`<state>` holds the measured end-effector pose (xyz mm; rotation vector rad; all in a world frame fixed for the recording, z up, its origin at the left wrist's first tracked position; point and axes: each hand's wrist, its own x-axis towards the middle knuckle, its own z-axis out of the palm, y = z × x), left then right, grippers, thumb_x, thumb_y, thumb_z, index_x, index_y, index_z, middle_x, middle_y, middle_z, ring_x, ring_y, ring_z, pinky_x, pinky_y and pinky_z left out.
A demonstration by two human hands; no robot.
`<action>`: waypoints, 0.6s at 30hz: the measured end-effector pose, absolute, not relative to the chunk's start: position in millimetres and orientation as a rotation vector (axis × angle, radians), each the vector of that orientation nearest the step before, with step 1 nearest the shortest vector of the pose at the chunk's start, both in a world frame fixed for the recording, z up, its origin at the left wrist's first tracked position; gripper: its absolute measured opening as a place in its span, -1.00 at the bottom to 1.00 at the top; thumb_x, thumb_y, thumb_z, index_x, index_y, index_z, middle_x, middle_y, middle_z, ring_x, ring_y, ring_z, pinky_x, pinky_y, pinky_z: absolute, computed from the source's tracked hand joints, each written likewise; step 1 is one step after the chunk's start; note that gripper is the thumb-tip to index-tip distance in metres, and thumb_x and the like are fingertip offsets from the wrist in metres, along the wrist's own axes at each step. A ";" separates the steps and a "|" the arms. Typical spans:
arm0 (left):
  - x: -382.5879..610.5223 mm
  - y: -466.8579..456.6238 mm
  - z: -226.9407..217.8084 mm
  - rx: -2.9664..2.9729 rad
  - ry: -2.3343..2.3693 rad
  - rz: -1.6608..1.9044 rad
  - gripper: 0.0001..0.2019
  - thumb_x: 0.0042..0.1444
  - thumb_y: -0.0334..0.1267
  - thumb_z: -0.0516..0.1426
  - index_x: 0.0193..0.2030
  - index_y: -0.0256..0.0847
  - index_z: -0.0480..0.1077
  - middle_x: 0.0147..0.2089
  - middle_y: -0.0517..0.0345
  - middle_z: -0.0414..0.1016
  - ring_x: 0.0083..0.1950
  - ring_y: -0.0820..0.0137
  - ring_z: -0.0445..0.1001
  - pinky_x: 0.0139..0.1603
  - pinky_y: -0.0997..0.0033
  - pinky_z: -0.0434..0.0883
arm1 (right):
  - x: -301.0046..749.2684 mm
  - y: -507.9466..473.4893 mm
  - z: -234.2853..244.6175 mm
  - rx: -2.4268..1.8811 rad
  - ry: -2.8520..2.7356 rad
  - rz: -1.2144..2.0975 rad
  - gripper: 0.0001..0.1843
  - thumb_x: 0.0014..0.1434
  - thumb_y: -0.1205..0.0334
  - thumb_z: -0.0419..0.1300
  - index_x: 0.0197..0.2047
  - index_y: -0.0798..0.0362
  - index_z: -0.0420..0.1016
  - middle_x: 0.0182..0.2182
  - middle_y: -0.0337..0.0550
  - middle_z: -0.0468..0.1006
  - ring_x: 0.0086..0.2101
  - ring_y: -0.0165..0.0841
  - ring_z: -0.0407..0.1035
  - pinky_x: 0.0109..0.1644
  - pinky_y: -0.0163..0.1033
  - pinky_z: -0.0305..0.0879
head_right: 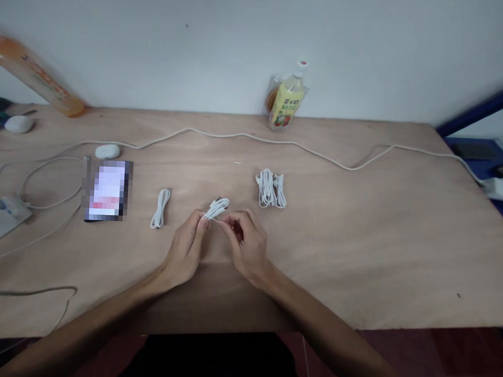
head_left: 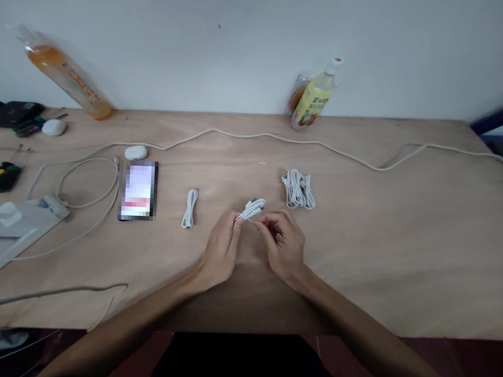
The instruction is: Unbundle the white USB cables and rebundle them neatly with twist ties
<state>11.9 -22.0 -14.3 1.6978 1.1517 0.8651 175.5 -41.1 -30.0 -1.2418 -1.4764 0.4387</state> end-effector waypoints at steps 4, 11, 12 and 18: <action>16.2 -26.3 -13.5 1.611 1.059 0.824 -0.63 0.60 0.04 -0.10 -0.18 -0.10 0.29 -0.21 0.15 0.43 -0.18 0.28 0.37 -0.05 0.27 0.35 | 171.3 -44.3 -29.9 -1.235 -1.434 0.412 -0.83 0.40 0.41 0.28 -0.17 -0.08 0.58 -0.33 -0.27 0.61 -0.40 -0.35 0.45 -0.35 -0.24 0.40; 22.5 -26.7 -10.5 1.209 0.934 0.761 -0.50 0.44 0.29 0.08 -0.27 -0.12 0.31 -0.32 0.23 0.27 -0.28 0.32 0.22 -0.18 0.29 0.29 | 170.8 -46.2 -33.7 -1.271 -1.438 0.249 -0.90 0.39 0.33 0.34 -0.18 -0.07 0.55 -0.40 -0.29 0.54 -0.47 -0.36 0.34 -0.39 -0.22 0.37; 23.2 -26.6 -10.1 1.131 0.920 0.750 -0.48 0.40 0.32 0.12 -0.28 -0.13 0.32 -0.33 0.24 0.25 -0.29 0.34 0.21 -0.20 0.30 0.28 | 170.4 -46.2 -35.5 -1.282 -1.417 0.241 -0.90 0.38 0.30 0.36 -0.17 -0.07 0.53 -0.41 -0.30 0.51 -0.48 -0.37 0.32 -0.40 -0.22 0.35; 20.4 -21.4 -9.3 0.762 0.832 0.663 -0.47 0.17 0.25 0.34 -0.39 -0.16 0.29 -0.41 0.32 0.10 -0.38 0.45 0.05 -0.35 0.41 0.16 | 169.4 -44.2 -39.2 -1.372 -1.259 0.348 -0.57 0.27 0.16 0.44 0.12 -0.10 0.42 -0.12 -0.17 0.48 -0.31 -0.31 0.37 -0.39 -0.22 0.39</action>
